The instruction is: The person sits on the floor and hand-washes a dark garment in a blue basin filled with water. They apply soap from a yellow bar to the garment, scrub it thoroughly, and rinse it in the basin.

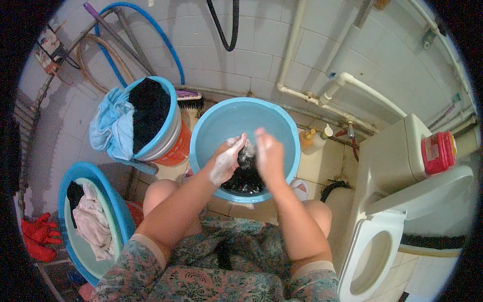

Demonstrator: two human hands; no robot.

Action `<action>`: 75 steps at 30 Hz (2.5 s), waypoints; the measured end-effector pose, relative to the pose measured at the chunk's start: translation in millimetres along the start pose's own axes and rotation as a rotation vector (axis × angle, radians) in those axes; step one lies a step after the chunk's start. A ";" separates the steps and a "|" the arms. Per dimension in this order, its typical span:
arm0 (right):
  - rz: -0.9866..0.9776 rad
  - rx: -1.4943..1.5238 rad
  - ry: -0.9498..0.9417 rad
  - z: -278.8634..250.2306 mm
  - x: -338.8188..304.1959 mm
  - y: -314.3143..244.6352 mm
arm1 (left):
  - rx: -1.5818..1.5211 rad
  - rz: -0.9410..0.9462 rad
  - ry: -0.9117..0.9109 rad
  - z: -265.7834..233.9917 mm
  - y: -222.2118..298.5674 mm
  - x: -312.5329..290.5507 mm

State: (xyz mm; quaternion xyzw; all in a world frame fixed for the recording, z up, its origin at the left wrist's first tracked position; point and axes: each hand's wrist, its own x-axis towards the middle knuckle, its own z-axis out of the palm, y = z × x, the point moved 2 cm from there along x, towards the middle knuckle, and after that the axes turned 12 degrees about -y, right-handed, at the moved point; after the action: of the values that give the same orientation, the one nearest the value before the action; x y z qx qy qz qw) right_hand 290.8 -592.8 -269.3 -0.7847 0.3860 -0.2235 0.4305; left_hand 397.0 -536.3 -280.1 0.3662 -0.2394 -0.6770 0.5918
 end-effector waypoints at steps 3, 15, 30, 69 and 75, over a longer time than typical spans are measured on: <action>-0.536 -0.614 0.025 33.2 -42.9 -43.8 | -0.223 -0.008 0.064 -20.5 -15.5 17.3; -0.343 -0.608 0.135 31.6 -26.1 -24.3 | -0.644 -0.089 -0.488 -39.1 -52.2 17.9; -0.177 0.354 -0.084 15.2 -8.9 -4.3 | -0.060 0.527 -0.226 -36.5 45.8 -5.5; -0.094 0.018 0.078 -7.9 -8.5 4.1 | 1.117 0.190 0.046 -31.1 49.2 0.8; -0.079 0.370 -0.152 -1.2 -5.3 9.3 | 1.006 0.399 0.022 -21.0 62.6 -5.6</action>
State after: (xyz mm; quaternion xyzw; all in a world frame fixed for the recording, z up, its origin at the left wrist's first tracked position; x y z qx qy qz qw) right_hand 282.9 -592.2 -276.7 -0.7214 0.2739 -0.2474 0.5860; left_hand 452.7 -540.1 -244.5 0.5588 -0.5925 -0.3497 0.4630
